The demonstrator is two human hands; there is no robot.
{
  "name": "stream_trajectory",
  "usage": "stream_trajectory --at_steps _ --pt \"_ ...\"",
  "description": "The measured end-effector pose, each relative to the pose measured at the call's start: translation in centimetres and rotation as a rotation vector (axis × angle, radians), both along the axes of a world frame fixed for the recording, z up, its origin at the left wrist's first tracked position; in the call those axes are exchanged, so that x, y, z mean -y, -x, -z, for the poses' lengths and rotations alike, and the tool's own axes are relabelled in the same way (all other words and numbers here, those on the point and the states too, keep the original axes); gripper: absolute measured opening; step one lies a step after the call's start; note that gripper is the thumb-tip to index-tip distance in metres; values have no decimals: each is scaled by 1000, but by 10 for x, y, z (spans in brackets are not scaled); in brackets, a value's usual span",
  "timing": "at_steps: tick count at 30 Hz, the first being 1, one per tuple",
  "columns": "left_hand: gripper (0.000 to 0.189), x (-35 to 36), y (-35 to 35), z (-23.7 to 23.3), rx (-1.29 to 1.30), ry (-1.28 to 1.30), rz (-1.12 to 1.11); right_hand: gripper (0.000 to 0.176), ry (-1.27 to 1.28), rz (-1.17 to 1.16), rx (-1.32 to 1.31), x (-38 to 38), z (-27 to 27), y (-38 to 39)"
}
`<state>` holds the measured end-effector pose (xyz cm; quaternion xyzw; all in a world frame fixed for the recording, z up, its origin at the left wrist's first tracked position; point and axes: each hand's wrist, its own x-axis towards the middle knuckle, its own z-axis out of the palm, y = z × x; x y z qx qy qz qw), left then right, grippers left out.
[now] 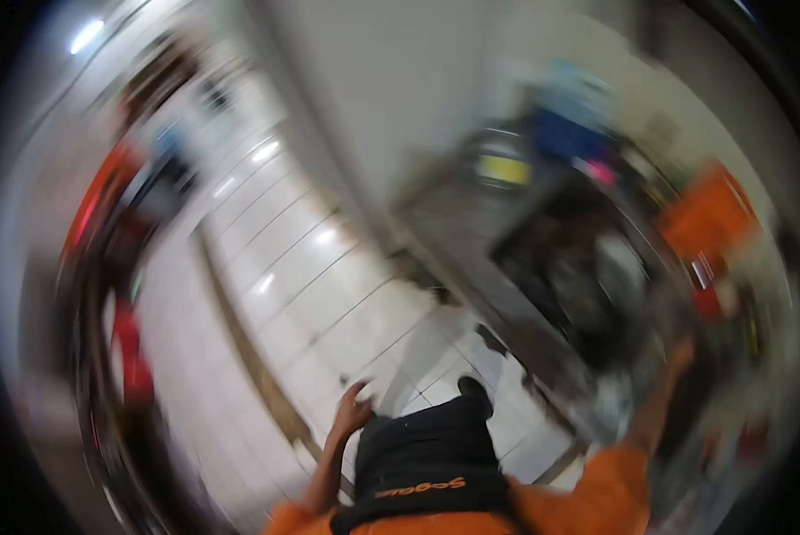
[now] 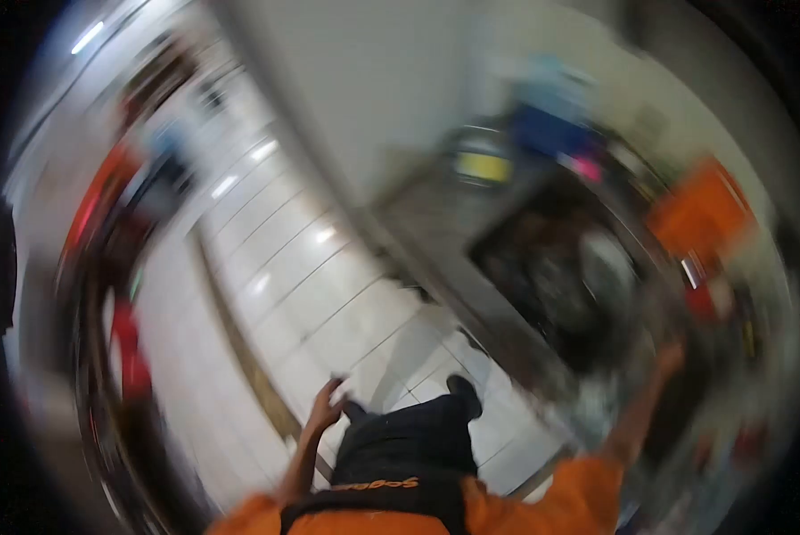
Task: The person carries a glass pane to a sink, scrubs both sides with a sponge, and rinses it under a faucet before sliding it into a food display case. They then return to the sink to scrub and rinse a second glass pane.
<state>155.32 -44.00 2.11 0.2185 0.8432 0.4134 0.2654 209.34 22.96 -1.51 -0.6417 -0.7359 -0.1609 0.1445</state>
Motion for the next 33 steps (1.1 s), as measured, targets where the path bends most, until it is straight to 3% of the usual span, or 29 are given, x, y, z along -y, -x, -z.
stream_trajectory --at_steps 1,4,5,7,11,24,26,28,29,30,33 --pt "40 -44 -17 -8 -44 7 101 42 -39 -227 156 -110 77 -64" --pt "54 -150 -69 16 -299 -302 531 41 283 -250 -44 -155 22 32" --pt "57 -187 -98 18 -381 -158 580 41 333 -243 -52 -159 14 58" --pt "61 -235 -122 -29 -451 -170 750 40 393 -279 -39 -170 9 97" --pt "51 -268 -176 -29 -551 -260 744 39 468 -315 -29 -183 0 123" --pt "49 -281 -182 -23 -581 -196 727 37 574 -450 6 -232 22 142" --pt "53 -273 -178 -17 -596 -159 705 36 595 -473 -11 -246 26 105" --pt "55 -254 -167 -10 -634 -299 635 36 607 -463 -10 -258 38 50" --pt "52 -244 -159 -24 -454 -90 697 36 610 -457 -2 -263 45 23" --pt "52 -230 -157 -37 -491 -165 522 36 608 -462 -4 -268 52 4" --pt "59 -189 -143 -66 -396 91 374 36 524 -672 -109 -309 121 -73"
